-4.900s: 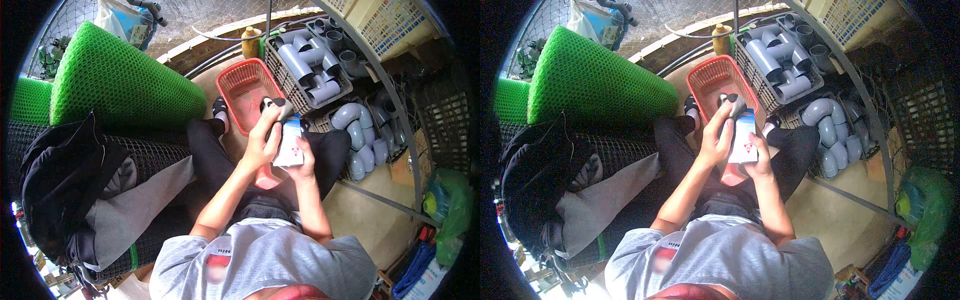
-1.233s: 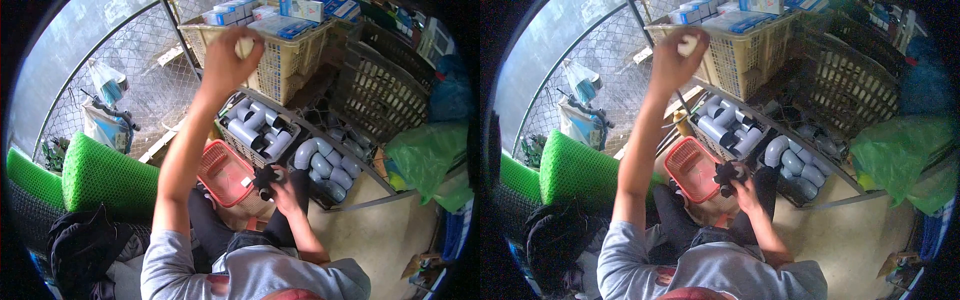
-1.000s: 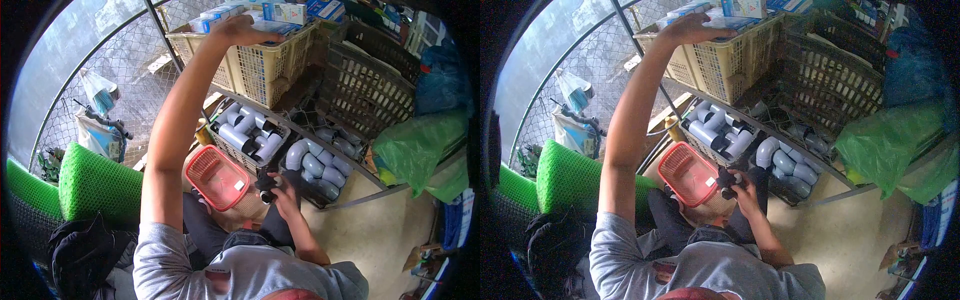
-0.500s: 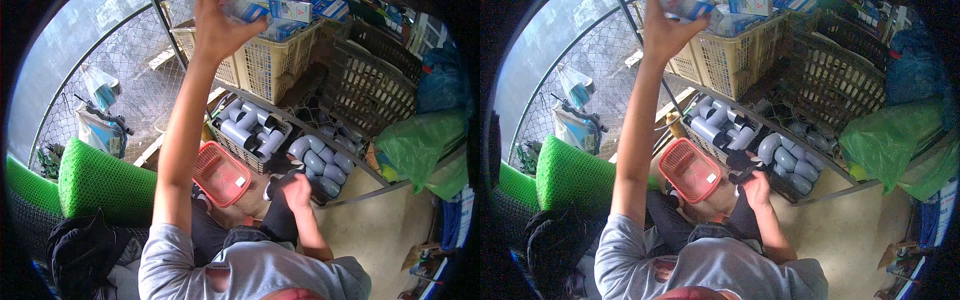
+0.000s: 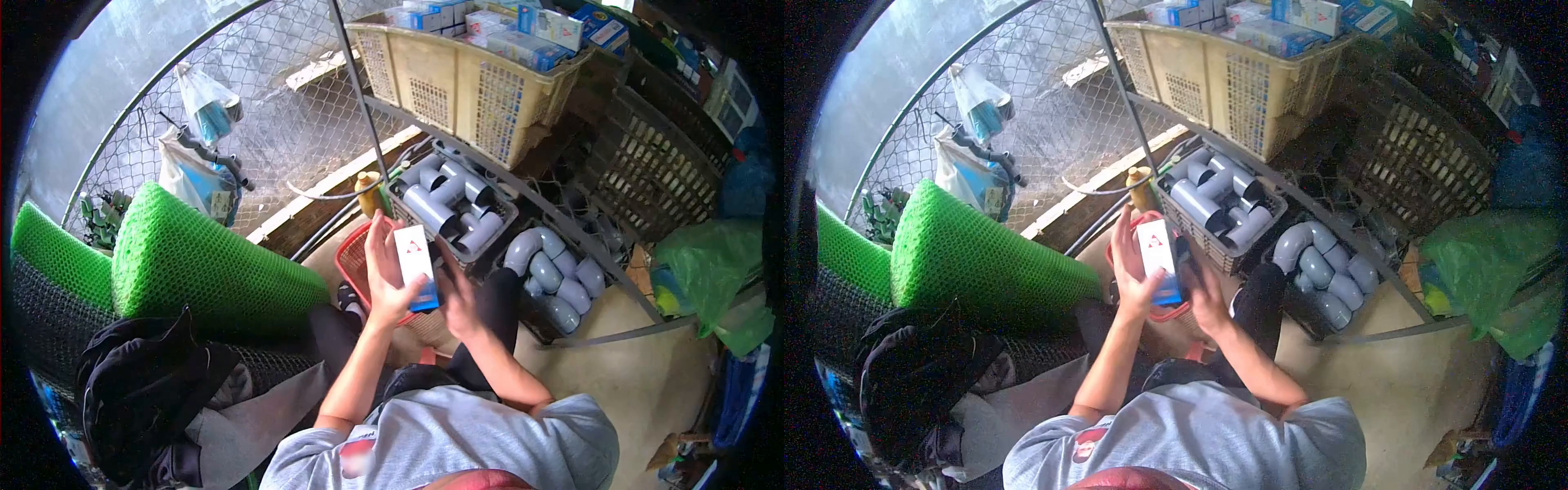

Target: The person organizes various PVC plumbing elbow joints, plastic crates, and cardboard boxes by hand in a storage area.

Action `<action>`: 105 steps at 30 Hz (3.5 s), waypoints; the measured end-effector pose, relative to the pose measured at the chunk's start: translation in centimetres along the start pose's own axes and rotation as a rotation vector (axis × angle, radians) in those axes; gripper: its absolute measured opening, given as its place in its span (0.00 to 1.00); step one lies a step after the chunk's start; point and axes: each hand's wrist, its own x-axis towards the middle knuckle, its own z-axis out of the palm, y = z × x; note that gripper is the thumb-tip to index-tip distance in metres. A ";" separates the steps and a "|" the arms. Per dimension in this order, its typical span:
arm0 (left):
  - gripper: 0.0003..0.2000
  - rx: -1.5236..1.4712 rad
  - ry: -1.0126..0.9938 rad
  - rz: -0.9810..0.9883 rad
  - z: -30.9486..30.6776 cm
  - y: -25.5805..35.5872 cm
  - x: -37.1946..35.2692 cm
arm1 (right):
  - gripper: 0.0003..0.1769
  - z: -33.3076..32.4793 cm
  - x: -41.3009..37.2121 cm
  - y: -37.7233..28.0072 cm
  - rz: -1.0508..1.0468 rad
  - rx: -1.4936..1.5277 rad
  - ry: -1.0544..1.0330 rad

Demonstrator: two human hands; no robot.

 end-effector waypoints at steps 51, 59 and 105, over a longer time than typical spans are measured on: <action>0.27 0.224 0.477 -0.029 -6.4 4.8 -2.7 | 0.31 8.8 -2.3 -3.1 -0.320 -0.670 -0.188; 0.31 0.213 0.095 -0.185 -4.2 5.9 -5.9 | 0.28 7.6 1.0 -3.9 -0.296 -0.510 0.068; 0.39 1.072 -0.046 0.416 -6.0 6.4 -3.8 | 0.33 4.6 3.5 -5.9 -0.532 -0.805 -0.249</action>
